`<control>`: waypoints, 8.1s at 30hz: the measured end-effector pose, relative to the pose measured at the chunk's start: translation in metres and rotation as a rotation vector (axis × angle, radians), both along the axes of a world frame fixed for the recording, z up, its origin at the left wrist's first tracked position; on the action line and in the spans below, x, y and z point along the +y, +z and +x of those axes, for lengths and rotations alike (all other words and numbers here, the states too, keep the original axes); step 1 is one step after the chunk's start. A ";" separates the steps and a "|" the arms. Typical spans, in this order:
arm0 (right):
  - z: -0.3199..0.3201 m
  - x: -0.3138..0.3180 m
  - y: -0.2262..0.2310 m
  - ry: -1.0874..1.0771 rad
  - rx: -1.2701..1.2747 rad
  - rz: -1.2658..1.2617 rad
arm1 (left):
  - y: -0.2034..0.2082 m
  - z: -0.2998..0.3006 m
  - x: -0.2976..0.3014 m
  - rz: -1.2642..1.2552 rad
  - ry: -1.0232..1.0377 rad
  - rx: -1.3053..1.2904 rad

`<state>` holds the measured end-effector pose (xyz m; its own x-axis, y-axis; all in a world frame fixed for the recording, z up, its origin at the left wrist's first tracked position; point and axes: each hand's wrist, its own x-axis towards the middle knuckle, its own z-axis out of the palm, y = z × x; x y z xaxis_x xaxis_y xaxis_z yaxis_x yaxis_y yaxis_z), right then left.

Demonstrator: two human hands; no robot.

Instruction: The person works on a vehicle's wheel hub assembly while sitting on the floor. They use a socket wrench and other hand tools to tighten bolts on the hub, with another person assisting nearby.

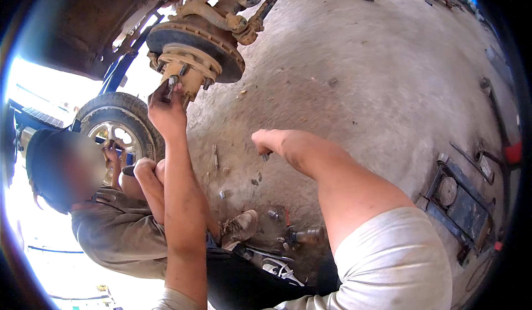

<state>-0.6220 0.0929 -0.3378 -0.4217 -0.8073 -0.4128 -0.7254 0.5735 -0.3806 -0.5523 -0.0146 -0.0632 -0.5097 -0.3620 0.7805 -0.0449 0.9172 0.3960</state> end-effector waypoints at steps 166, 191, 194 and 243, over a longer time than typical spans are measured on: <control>0.014 -0.061 0.004 0.343 -0.049 0.051 | 0.005 -0.011 -0.002 -0.177 -0.033 -0.209; 0.011 -0.058 0.000 0.376 0.000 0.005 | 0.013 -0.007 0.004 -0.232 -0.043 -0.227; 0.008 -0.055 0.009 0.394 -0.031 0.058 | 0.015 -0.009 0.006 -0.189 -0.035 -0.223; 0.010 -0.040 0.015 0.288 -0.025 -0.014 | 0.002 -0.011 -0.001 -0.238 -0.033 -0.119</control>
<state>-0.6120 0.0532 -0.3226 -0.1642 -0.8980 -0.4083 -0.8477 0.3401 -0.4072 -0.5630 -0.0159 -0.0609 -0.6113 -0.1572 0.7756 -0.0470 0.9856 0.1626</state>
